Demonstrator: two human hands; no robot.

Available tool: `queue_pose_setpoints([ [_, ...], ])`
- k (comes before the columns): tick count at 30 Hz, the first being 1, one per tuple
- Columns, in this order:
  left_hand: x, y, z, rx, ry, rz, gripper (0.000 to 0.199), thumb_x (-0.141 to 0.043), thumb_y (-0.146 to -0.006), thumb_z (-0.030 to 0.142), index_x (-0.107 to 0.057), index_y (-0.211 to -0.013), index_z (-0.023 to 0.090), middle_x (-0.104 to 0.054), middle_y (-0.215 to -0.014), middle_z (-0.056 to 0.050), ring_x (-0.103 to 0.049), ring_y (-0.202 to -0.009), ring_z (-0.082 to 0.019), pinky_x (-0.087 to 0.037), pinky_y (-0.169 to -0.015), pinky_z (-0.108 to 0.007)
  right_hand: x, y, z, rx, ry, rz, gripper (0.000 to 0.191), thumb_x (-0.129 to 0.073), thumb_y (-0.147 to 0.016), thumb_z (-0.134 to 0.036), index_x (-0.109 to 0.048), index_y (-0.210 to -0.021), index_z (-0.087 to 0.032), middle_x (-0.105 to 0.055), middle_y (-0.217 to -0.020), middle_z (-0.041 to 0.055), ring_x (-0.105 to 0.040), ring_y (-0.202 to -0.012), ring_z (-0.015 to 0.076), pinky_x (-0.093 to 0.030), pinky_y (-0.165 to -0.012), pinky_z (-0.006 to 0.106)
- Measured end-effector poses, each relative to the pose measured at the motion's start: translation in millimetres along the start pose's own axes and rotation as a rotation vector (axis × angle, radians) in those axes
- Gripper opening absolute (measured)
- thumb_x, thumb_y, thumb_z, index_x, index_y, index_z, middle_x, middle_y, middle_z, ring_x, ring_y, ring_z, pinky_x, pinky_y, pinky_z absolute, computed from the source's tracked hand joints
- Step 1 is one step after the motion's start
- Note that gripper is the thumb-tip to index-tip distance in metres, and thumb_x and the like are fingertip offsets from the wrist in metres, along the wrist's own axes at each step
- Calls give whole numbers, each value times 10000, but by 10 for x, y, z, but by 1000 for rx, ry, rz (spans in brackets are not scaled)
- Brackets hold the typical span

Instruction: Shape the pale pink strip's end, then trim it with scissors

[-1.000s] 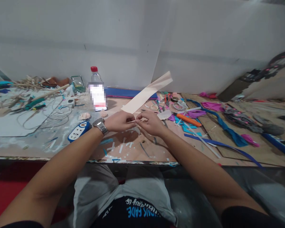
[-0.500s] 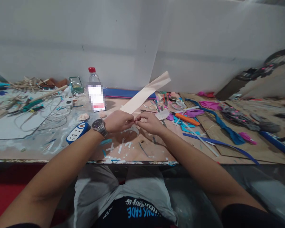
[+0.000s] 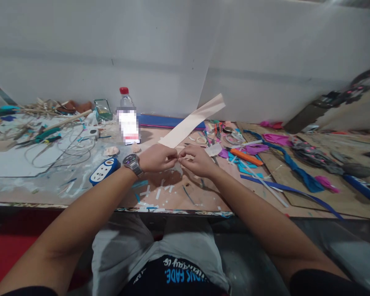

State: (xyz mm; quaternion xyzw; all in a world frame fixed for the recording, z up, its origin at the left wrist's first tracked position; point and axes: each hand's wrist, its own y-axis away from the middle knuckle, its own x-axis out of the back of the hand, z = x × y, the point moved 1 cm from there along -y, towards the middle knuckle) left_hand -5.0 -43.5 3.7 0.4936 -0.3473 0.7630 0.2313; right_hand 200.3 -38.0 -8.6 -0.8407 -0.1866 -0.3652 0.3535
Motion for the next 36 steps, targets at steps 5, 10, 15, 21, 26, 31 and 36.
queue_pose_setpoints([
  [5, -5, -2, -14, 6, 9, -76, 232, -506, -893, 279, -700, -817, 177, -716, -761, -58, -607, -686, -179, -360, -652, -293, 16, -5, 5, 49, 31, 14, 96, -626, -825, -195, -709, -776, -193, -720, -803, 56, -629, -817, 214, -455, -786, 345],
  [10, -10, 1, -67, 1, 9, -69, 256, -505, -897, 303, -712, -820, 173, -710, -739, -61, -599, -668, -173, -350, -640, -290, 13, -7, -6, 62, 29, -24, 126, -652, -880, -271, -741, -833, -195, -746, -833, 59, -649, -813, 210, -457, -779, 346],
  [15, 1, 3, -78, 3, 49, -71, 289, -502, -917, 342, -721, -846, 167, -722, -766, -65, -602, -676, -165, -355, -649, -282, -1, -13, 8, 81, 53, -3, 159, -662, -890, -292, -756, -801, -200, -755, -780, 51, -659, -758, 206, -455, -760, 350],
  [21, -1, 1, -82, 15, 77, -83, 333, -495, -939, 364, -716, -798, 158, -709, -726, -62, -569, -633, -149, -336, -629, -281, 8, -15, 14, 67, 28, 2, 158, -685, -890, -311, -761, -821, -191, -761, -804, 55, -678, -776, 205, -468, -748, 335],
  [26, -3, 2, -93, 19, 159, -92, 343, -502, -946, 375, -708, -785, 152, -698, -700, -47, -563, -614, -135, -353, -625, -261, 9, -15, 11, 94, 36, 54, 207, -700, -906, -374, -754, -805, -201, -757, -779, 49, -670, -753, 190, -465, -729, 319],
  [31, 17, 9, -84, 28, 251, -106, 343, -507, -942, 370, -701, -771, 144, -704, -708, -37, -589, -629, -128, -379, -631, -241, 21, -18, -4, 115, 44, 70, 197, -700, -909, -370, -755, -818, -205, -753, -765, 45, -664, -726, 186, -464, -705, 311],
  [36, 14, 0, -62, 134, 352, -136, 236, -536, -875, 264, -737, -822, 152, -741, -752, -24, -615, -630, -125, -391, -601, -224, 23, -19, 1, 134, 68, 71, 139, -697, -904, -318, -761, -833, -216, -761, -780, 40, -666, -742, 192, -466, -736, 325],
])
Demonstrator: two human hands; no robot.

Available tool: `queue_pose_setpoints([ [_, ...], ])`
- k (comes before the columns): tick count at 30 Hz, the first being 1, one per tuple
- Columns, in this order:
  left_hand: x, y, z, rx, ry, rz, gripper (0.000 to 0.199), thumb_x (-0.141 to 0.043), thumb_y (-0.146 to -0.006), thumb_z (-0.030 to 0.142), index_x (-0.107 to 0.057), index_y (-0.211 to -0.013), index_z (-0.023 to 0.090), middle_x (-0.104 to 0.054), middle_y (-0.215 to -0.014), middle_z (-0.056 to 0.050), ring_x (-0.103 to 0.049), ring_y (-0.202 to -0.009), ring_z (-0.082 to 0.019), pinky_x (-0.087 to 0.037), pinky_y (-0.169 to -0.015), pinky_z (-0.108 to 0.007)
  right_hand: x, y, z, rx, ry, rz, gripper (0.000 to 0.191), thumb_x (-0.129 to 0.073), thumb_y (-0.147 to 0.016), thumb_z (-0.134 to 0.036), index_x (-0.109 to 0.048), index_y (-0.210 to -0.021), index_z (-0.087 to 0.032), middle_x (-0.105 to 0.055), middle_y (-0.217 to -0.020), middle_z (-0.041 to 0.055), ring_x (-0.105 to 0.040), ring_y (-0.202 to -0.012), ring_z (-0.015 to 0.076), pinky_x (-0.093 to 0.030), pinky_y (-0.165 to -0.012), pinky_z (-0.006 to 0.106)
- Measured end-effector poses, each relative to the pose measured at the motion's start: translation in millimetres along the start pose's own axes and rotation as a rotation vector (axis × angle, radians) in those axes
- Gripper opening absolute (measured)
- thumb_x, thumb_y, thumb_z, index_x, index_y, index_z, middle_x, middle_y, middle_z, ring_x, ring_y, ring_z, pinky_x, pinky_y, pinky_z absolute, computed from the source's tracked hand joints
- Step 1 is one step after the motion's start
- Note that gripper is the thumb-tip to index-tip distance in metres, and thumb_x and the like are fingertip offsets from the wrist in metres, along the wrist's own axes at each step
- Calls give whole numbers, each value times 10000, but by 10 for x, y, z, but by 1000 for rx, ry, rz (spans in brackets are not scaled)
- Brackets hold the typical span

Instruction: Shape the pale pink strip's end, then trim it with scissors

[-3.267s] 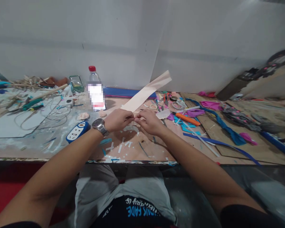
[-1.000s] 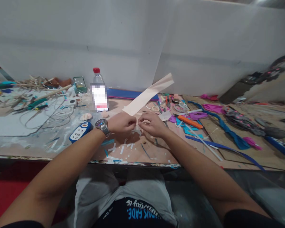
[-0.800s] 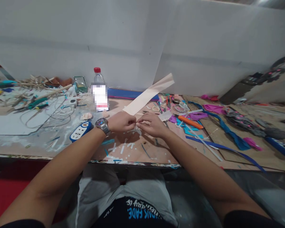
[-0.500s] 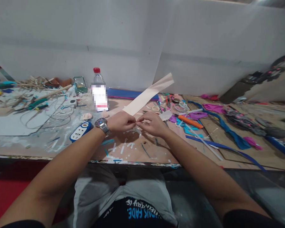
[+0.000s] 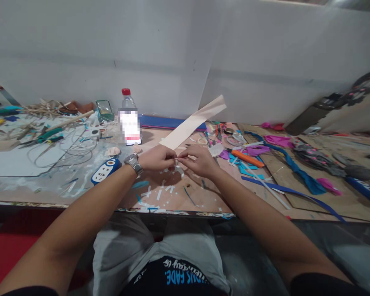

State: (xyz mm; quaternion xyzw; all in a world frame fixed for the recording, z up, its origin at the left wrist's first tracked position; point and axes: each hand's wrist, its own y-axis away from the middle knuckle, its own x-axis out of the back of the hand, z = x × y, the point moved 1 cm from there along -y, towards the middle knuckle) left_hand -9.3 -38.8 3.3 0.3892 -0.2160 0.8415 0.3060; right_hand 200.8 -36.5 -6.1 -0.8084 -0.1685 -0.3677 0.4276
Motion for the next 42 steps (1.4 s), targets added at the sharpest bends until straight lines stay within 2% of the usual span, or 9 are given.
queue_pose_setpoints([
  [6, -7, -11, 9, 45, 11, 7, 239, -523, -795, 162, -758, -835, 151, -751, -763, -19, -626, -646, -128, -401, -599, -216, -24, 12, 27, 25, 22, 7, 88, -705, -885, -258, -765, -840, -213, -767, -783, 29, -664, -734, 182, -463, -737, 321],
  [13, 1, -10, 13, 5, 0, 9, 271, -539, -866, 279, -735, -747, 134, -731, -707, -37, -612, -608, -125, -401, -589, -220, -5, 8, 22, 47, 39, 26, 81, -691, -888, -236, -768, -879, -215, -768, -799, 33, -677, -761, 192, -466, -752, 326],
  [18, -21, -6, -22, 105, 184, -48, 211, -551, -833, 260, -723, -815, 139, -752, -750, -42, -675, -627, -142, -449, -555, -204, -6, 3, 18, 55, 53, 12, 74, -692, -888, -243, -757, -863, -218, -765, -798, 31, -672, -770, 193, -456, -776, 333],
  [24, -39, -14, -39, 181, 281, -46, 204, -501, -806, 208, -691, -803, 134, -735, -713, -52, -677, -602, -141, -471, -543, -198, -12, 11, 2, 53, 8, 0, 67, -685, -885, -220, -746, -857, -222, -778, -833, 24, -681, -802, 196, -449, -809, 348],
  [29, -54, -14, -35, 248, 430, -122, 160, -481, -788, 178, -635, -787, 137, -714, -689, -59, -694, -600, -160, -512, -564, -222, -20, 13, -2, 58, 14, -7, 67, -682, -883, -211, -744, -865, -228, -783, -851, 20, -687, -834, 205, -435, -840, 367],
  [31, -38, -13, -29, 245, 437, -131, 157, -483, -781, 171, -635, -794, 136, -715, -705, -56, -686, -591, -153, -509, -563, -221, -25, 15, 6, 55, 24, -12, 77, -673, -889, -207, -743, -867, -230, -785, -855, 19, -687, -837, 205, -424, -848, 373],
  [36, 5, -9, -9, 197, 393, -17, 192, -517, -823, 232, -677, -785, 132, -734, -774, -54, -677, -668, -141, -521, -633, -219, -26, 21, 28, 60, 46, -8, 67, -678, -890, -216, -739, -872, -236, -788, -871, 20, -688, -852, 207, -402, -879, 385],
  [42, -45, -3, -17, 243, 584, -109, 101, -536, -785, 170, -631, -769, 140, -709, -686, -44, -693, -624, -148, -535, -609, -237, -10, 15, 9, 55, 37, -35, 91, -649, -917, -218, -735, -896, -236, -792, -912, 23, -700, -885, 206, -390, -897, 390],
])
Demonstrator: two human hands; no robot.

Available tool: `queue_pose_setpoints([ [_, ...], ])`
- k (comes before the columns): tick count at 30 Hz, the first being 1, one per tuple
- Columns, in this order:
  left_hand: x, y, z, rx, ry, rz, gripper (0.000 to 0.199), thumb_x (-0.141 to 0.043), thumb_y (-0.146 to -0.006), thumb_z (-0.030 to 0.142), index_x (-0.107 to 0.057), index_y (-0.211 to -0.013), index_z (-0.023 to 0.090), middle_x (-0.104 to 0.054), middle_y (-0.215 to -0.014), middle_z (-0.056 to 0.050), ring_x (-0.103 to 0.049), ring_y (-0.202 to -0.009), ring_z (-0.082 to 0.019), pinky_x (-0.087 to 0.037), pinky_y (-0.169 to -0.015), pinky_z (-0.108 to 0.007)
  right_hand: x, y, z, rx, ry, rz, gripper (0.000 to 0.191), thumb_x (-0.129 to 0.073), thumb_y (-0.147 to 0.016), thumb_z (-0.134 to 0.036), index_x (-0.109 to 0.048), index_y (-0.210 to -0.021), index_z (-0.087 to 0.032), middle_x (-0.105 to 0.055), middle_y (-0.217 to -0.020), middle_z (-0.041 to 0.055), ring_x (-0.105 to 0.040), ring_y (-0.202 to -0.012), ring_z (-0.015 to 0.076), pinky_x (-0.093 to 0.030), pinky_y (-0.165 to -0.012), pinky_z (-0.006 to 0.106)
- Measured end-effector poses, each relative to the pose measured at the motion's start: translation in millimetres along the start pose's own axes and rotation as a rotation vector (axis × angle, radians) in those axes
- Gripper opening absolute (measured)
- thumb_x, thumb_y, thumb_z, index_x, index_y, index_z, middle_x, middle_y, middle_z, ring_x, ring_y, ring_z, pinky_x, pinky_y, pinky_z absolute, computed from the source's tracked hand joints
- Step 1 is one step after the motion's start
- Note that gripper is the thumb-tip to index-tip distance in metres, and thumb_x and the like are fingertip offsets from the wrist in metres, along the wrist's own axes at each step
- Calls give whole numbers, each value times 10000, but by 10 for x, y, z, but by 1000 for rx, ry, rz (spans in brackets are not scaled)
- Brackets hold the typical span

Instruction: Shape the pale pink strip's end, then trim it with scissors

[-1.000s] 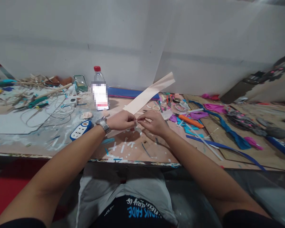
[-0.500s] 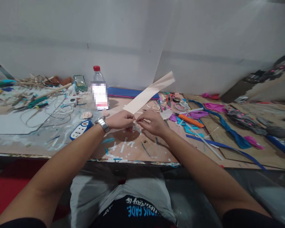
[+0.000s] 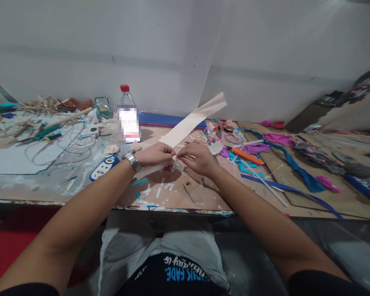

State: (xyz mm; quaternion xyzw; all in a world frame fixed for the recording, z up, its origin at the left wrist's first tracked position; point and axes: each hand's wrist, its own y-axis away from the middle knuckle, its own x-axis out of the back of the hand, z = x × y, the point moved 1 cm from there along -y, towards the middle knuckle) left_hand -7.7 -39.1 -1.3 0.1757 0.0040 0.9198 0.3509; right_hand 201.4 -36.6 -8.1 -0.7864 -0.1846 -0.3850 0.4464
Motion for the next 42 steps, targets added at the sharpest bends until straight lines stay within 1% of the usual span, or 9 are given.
queue_pose_setpoints([
  [6, 2, 20, 21, 3, 28, -37, 135, -529, -727, 105, -619, -816, 151, -708, -712, -31, -716, -639, -161, -532, -610, -241, 6, -7, -4, 6, -2, 3, 85, -653, -895, -211, -733, -878, -234, -786, -890, 22, -698, -868, 204, -403, -881, 381],
  [10, 11, 23, 3, 18, 68, -61, 179, -490, -737, 115, -627, -842, 159, -699, -749, -31, -687, -624, -152, -511, -597, -246, 17, -2, -25, 38, -18, 16, 105, -645, -865, -162, -722, -887, -230, -781, -918, 19, -698, -880, 203, -405, -904, 384],
  [14, 26, 3, -34, -8, -44, 29, 213, -500, -867, 260, -678, -890, 145, -681, -763, -44, -584, -572, -116, -401, -500, -220, 27, 0, -43, 45, -2, 26, 104, -646, -851, -155, -714, -870, -230, -782, -895, 16, -698, -868, 206, -396, -920, 394],
  [17, 18, -3, -34, -43, -56, 10, 252, -559, -891, 356, -681, -893, 136, -656, -712, -29, -528, -550, -99, -379, -512, -215, 26, -1, -40, 41, 12, 26, 103, -642, -853, -157, -712, -871, -230, -783, -898, 20, -694, -869, 210, -396, -918, 398],
  [20, 12, 0, -8, -68, -46, 13, 211, -570, -868, 330, -647, -808, 143, -651, -682, -15, -548, -574, -105, -411, -562, -220, 24, -4, -40, 26, 20, 38, 81, -646, -863, -181, -710, -863, -231, -784, -890, 25, -687, -855, 214, -401, -909, 398],
  [24, 20, -1, 23, -123, -217, 86, 195, -565, -834, 285, -649, -732, 142, -673, -692, -13, -586, -622, -118, -433, -609, -226, 23, -7, -50, 11, 28, 60, 37, -680, -874, -240, -712, -860, -229, -775, -840, 26, -679, -824, 215, -405, -898, 396],
  [29, 14, 2, 42, -176, -372, 155, 236, -557, -842, 294, -666, -698, 142, -668, -654, -4, -578, -606, -118, -417, -602, -222, 11, 4, -37, -5, 33, 68, 23, -698, -860, -235, -715, -848, -226, -766, -825, 29, -672, -826, 216, -404, -896, 393],
  [35, -14, 15, 46, -178, -344, 165, 283, -557, -887, 353, -696, -762, 140, -699, -691, -28, -614, -616, -126, -429, -590, -217, 18, 4, -32, -8, 47, 72, 61, -678, -872, -240, -709, -821, -226, -764, -822, 28, -664, -824, 216, -400, -888, 393],
  [42, -11, 34, 71, -179, -339, 147, 259, -578, -891, 343, -676, -773, 134, -717, -695, -36, -644, -624, -127, -426, -583, -204, 26, -5, -41, -26, 27, 57, 84, -669, -891, -270, -715, -839, -223, -761, -817, 37, -659, -819, 216, -402, -876, 394],
])
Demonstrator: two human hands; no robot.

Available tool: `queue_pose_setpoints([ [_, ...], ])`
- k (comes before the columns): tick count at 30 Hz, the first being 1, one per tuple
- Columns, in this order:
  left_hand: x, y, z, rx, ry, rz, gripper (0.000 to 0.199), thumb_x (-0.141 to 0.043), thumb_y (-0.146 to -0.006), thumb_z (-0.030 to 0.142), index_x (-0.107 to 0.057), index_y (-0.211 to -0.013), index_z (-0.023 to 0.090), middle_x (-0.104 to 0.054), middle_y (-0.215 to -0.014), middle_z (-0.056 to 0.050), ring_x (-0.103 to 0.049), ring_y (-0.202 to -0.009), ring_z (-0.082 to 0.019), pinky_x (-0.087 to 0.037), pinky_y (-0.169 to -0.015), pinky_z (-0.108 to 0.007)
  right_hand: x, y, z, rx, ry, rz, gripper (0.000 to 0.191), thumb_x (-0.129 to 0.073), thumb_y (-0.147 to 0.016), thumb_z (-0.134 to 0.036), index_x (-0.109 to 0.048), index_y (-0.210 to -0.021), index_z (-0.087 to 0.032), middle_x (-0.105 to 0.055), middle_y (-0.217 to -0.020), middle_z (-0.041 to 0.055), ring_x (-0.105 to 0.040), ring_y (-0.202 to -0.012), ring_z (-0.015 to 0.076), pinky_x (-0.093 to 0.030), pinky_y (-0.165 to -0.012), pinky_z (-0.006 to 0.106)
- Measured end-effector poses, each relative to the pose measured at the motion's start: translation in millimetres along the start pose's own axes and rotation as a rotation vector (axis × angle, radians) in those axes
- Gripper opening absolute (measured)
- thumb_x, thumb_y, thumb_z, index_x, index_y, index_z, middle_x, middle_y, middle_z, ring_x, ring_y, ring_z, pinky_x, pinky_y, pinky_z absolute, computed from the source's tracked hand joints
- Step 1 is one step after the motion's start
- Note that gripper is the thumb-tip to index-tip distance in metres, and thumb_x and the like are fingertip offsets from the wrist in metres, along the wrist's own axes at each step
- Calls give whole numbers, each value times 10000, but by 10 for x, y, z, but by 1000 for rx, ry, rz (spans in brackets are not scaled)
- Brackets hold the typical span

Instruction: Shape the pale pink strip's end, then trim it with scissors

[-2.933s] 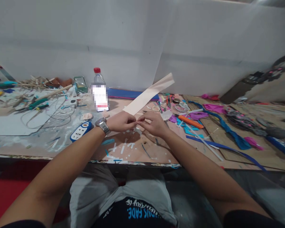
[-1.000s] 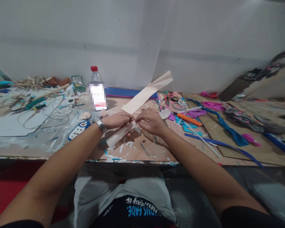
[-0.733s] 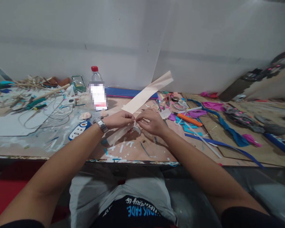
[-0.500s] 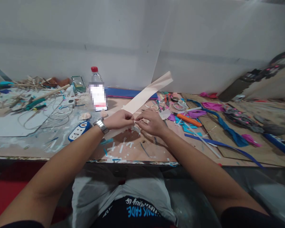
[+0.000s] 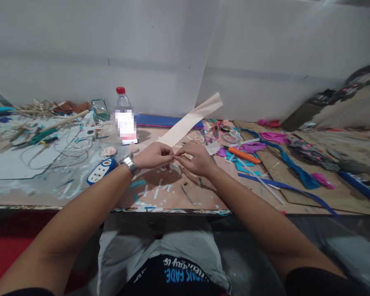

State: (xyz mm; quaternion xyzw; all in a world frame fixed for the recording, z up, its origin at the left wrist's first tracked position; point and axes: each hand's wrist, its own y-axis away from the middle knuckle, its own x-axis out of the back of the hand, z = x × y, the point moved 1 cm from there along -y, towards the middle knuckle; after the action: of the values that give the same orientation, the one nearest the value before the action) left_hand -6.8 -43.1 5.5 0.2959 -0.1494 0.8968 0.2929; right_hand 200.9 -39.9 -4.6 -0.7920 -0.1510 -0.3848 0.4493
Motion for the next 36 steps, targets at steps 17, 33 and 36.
queue_pose_setpoints([
  [17, -50, -23, -27, -227, -572, 203, 336, -501, -990, 399, -734, -903, 174, -728, -788, -62, -603, -687, -158, -339, -644, -270, 23, -6, 38, -253, -209, -47, 96, -642, -848, -254, -705, -815, -189, -717, -795, 19, -629, -757, 181, -453, -740, 296],
  [33, 6, 6, 18, -213, -413, 164, 244, -549, -935, 304, -724, -851, 155, -707, -723, -34, -577, -634, -133, -358, -625, -246, 28, -13, 17, -134, -128, -41, 98, -605, -840, -214, -663, -764, -196, -681, -743, 24, -589, -713, 176, -415, -704, 293],
  [36, 9, 5, 1, -221, -350, 115, 285, -535, -955, 340, -724, -851, 155, -711, -726, -29, -583, -633, -128, -369, -625, -242, 26, -13, 30, -136, -108, -40, 110, -602, -847, -214, -669, -762, -192, -681, -731, 24, -586, -697, 171, -408, -685, 290],
])
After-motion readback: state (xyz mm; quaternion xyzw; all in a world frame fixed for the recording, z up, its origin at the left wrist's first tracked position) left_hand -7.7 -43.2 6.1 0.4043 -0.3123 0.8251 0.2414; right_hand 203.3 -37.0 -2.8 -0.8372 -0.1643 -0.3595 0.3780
